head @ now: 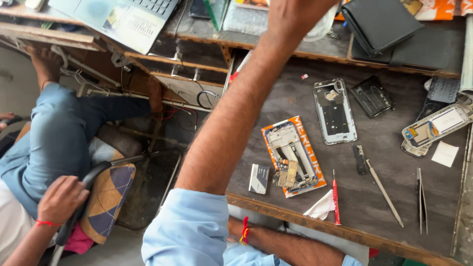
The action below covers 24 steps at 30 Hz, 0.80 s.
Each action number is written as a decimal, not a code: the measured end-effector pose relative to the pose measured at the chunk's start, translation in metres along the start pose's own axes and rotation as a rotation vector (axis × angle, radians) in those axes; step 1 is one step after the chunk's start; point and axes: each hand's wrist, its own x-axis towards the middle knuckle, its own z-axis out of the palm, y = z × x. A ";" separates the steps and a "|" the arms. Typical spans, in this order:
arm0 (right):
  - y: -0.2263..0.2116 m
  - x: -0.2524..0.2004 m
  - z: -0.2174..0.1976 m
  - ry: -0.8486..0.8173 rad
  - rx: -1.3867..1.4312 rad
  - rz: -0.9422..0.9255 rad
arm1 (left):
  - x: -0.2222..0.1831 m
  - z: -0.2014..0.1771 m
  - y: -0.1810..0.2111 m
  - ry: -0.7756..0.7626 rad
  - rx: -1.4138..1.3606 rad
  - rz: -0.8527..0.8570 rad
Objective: The person applies cleaning liquid to a mobile phone motherboard, scrubs the components with a brush, and then fits the motherboard into a phone frame.
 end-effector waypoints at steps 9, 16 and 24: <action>-0.033 -0.011 -0.024 -0.030 0.006 -0.020 | 0.017 0.033 -0.015 -0.077 -0.008 -0.052; -0.027 -0.006 -0.032 -0.013 0.037 -0.021 | -0.010 0.045 -0.047 0.011 -0.439 -0.143; -0.025 0.004 -0.026 -0.022 0.026 -0.006 | -0.066 0.029 -0.084 0.079 -1.477 -0.501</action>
